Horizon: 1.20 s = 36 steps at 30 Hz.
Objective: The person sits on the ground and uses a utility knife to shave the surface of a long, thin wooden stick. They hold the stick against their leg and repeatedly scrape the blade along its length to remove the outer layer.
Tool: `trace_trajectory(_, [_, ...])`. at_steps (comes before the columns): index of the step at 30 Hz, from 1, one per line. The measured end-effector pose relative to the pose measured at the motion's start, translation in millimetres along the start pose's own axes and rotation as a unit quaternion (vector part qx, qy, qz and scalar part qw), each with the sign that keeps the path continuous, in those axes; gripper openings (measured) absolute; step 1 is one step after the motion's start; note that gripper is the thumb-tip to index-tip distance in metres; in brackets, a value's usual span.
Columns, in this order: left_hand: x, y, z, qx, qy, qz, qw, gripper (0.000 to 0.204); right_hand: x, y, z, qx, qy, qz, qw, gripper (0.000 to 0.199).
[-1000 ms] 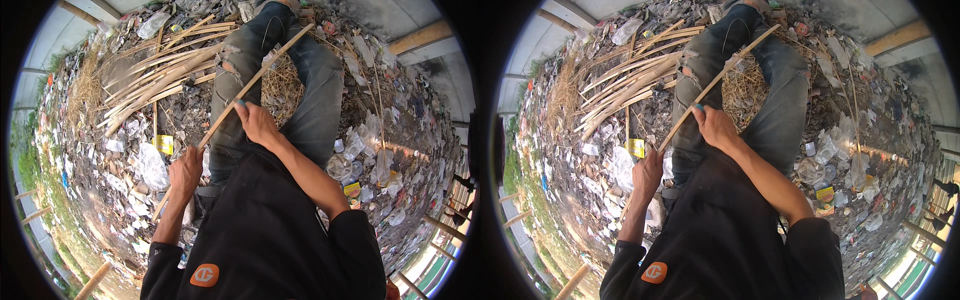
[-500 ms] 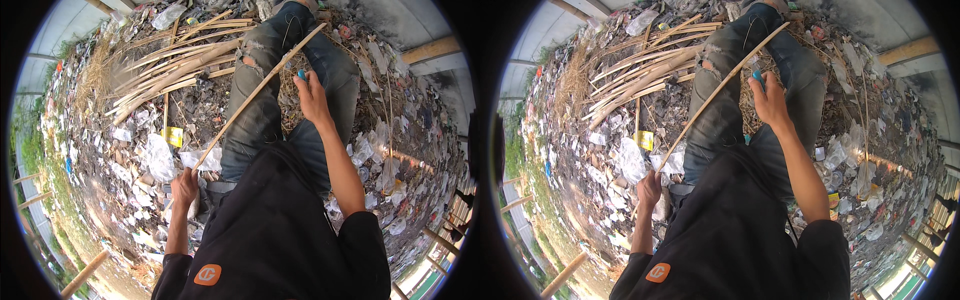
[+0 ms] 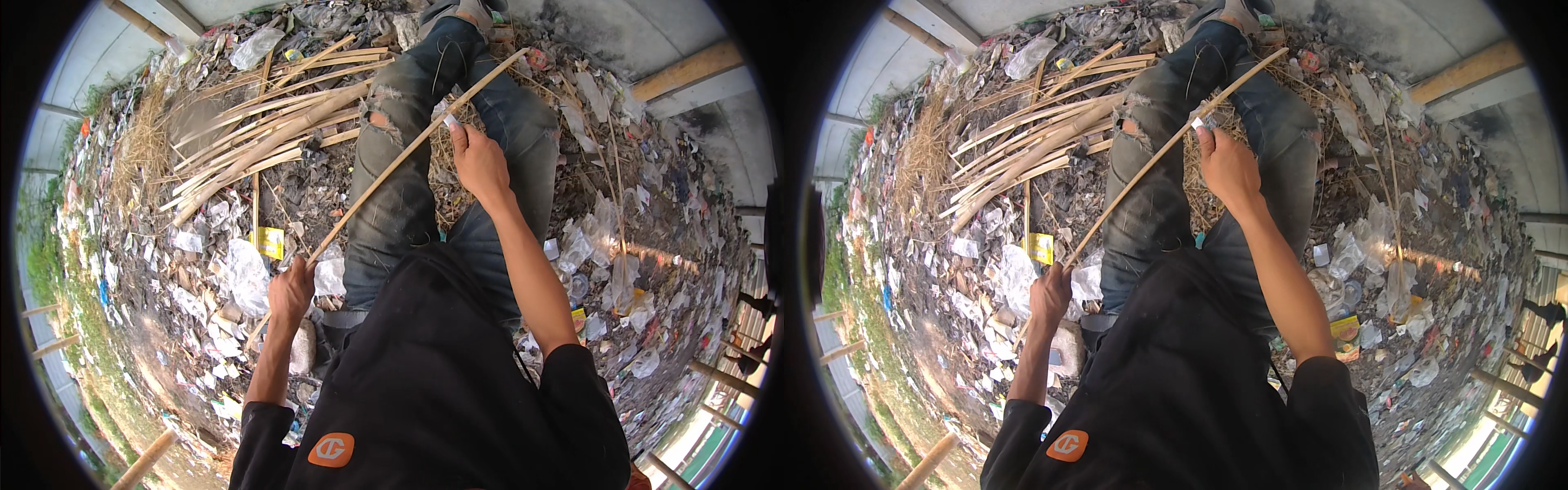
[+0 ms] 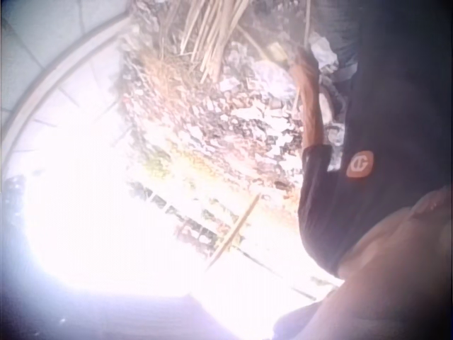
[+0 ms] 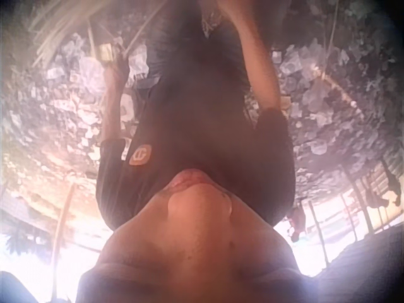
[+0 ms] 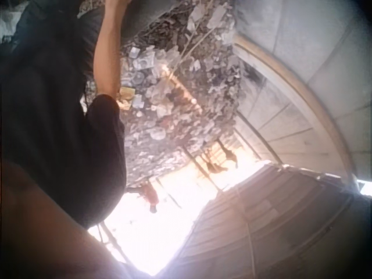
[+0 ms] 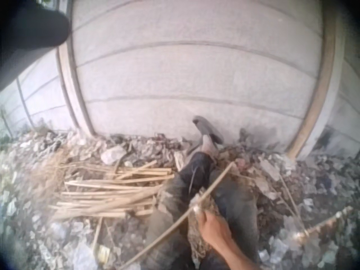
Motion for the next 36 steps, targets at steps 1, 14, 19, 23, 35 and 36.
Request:
trace_trajectory(1, [-1,0,1,-0.007,0.001,-0.006,1.0,0.027,1,-4,2,0.015,0.002,0.008,1.0,0.048])
trace_trajectory(14, [3,-7,0,-0.019,0.005,-0.009,1.0,0.027,8,-21,24,0.061,-0.043,0.012,0.997,0.061])
trace_trajectory(19, [25,-15,10,0.039,0.001,0.003,0.999,0.024,-17,36,64,-0.052,0.021,-0.054,0.997,0.06])
trace_trajectory(23, [31,-8,11,0.015,-0.004,-0.023,1.0,0.028,-19,45,64,-0.061,0.027,-0.083,0.994,0.059])
trace_trajectory(35, [80,-86,-6,-0.006,0.035,0.005,0.999,0.035,-23,72,85,-0.08,-0.013,-0.086,0.993,0.056])
trace_trajectory(36, [84,-90,-6,0.011,0.043,0.011,0.999,0.035,-21,69,81,-0.082,-0.021,-0.08,0.993,0.056])
Point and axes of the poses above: each hand's wrist, its own y-axis away from the middle knuckle, its own z-axis out of the palm, x = y × z, the point moved 5 cm from there along -y, towards the middle knuckle, and after that the axes turned 13 degrees about z, right-handed, at the moved point
